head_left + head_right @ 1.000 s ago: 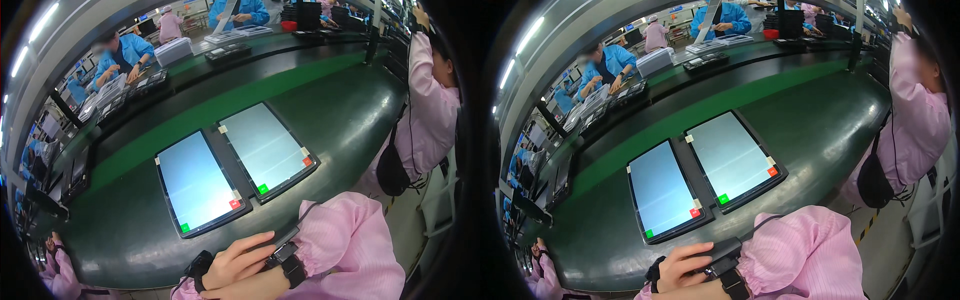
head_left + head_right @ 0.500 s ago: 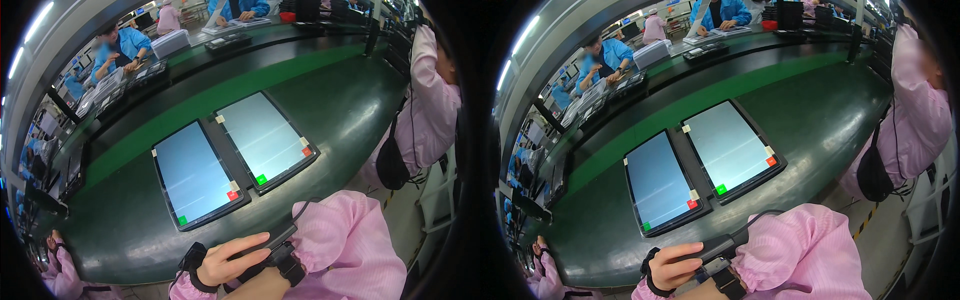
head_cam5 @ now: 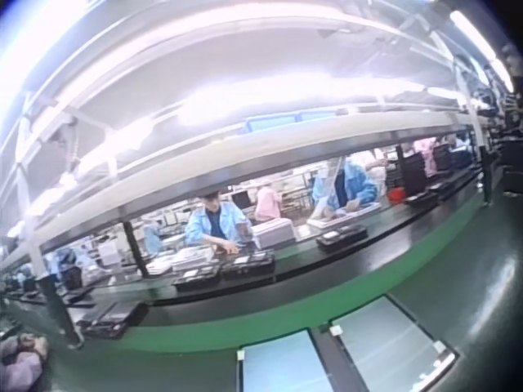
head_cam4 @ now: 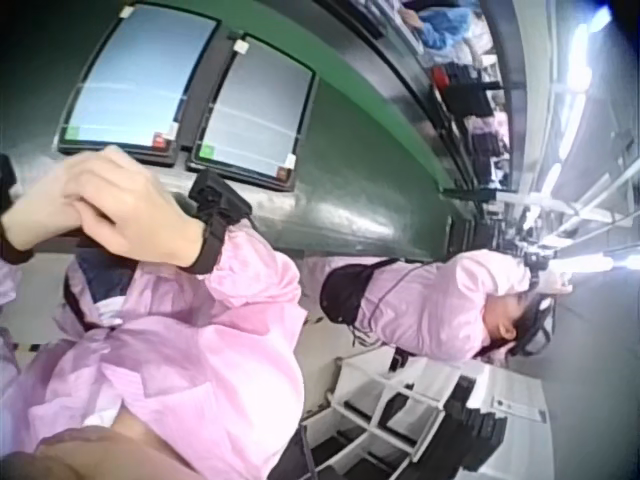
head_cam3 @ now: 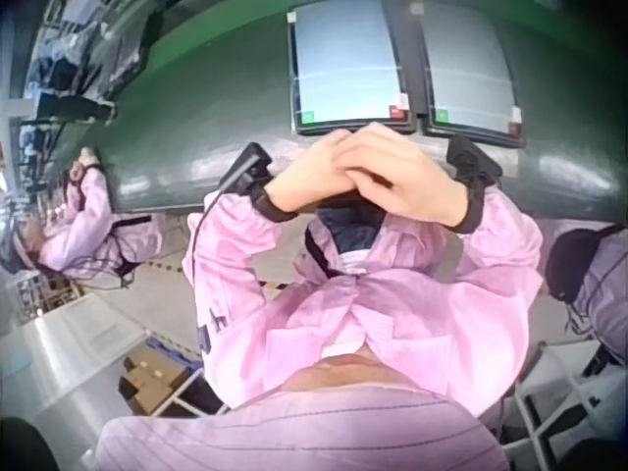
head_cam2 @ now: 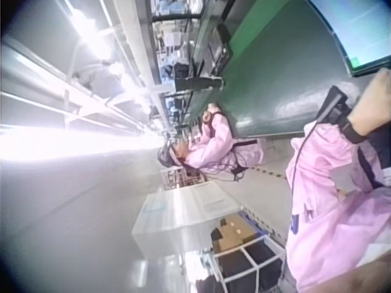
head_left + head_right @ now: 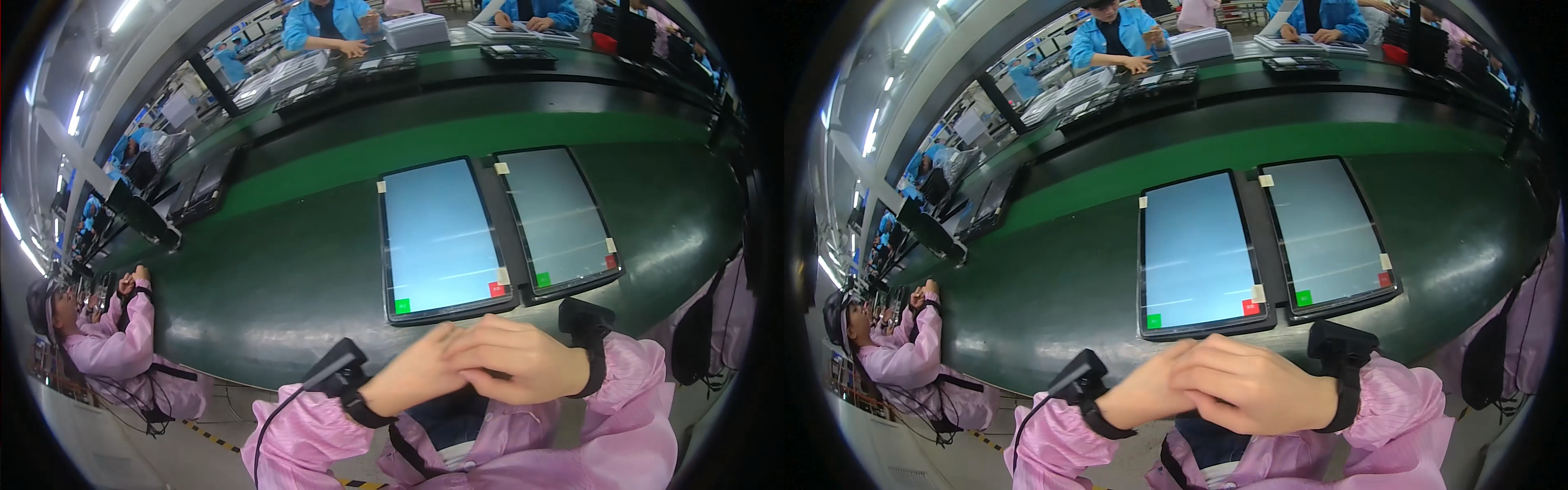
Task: Testing the touch sensitivity and display quality of two tablet screens on an electronics assembly line.
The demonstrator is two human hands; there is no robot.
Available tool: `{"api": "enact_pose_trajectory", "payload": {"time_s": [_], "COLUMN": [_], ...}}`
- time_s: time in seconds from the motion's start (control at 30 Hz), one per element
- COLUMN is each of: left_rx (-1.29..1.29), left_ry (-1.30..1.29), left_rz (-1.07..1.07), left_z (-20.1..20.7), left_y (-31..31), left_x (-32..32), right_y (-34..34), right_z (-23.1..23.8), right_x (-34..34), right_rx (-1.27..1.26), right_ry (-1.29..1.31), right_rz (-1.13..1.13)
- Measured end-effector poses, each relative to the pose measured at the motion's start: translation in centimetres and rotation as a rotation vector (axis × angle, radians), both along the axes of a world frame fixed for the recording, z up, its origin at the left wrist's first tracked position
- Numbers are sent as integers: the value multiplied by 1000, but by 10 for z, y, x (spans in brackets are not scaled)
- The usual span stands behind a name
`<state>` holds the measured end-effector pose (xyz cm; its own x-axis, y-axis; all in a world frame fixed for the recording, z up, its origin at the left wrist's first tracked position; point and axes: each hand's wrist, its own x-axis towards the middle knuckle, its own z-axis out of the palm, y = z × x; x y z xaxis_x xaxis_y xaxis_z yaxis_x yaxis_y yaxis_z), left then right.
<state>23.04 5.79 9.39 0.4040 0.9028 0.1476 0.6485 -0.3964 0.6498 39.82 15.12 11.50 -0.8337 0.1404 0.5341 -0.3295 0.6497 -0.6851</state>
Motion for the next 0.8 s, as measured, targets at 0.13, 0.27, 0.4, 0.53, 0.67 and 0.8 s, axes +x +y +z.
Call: {"api": "enact_pose_trajectory", "payload": {"time_s": [0.13,0.27,0.4,0.53,0.67,0.8], "left_rx": [-299,-226,-199,-183,-174,-160], "left_ry": [-699,-467,-414,-380,-357,-338], "left_rz": [182,29,-10,-34,-51,-57], "left_z": [-21,-25,-28,-33,-34,-37], "left_y": [-25,-17,-14,-12,-12,-11], "left_x": [26,26,24,22,21,21], "right_y": [-16,-13,-15,-16,-16,-19], "right_z": [6,11,9,16,17,10], "right_x": [-31,-47,-51,-53,-54,-55], "right_rx": [41,-282,-374,-324,-333,-324], "right_ry": [-76,-281,-256,-200,-206,-161], "right_rz": [4,152,223,183,195,208]}}
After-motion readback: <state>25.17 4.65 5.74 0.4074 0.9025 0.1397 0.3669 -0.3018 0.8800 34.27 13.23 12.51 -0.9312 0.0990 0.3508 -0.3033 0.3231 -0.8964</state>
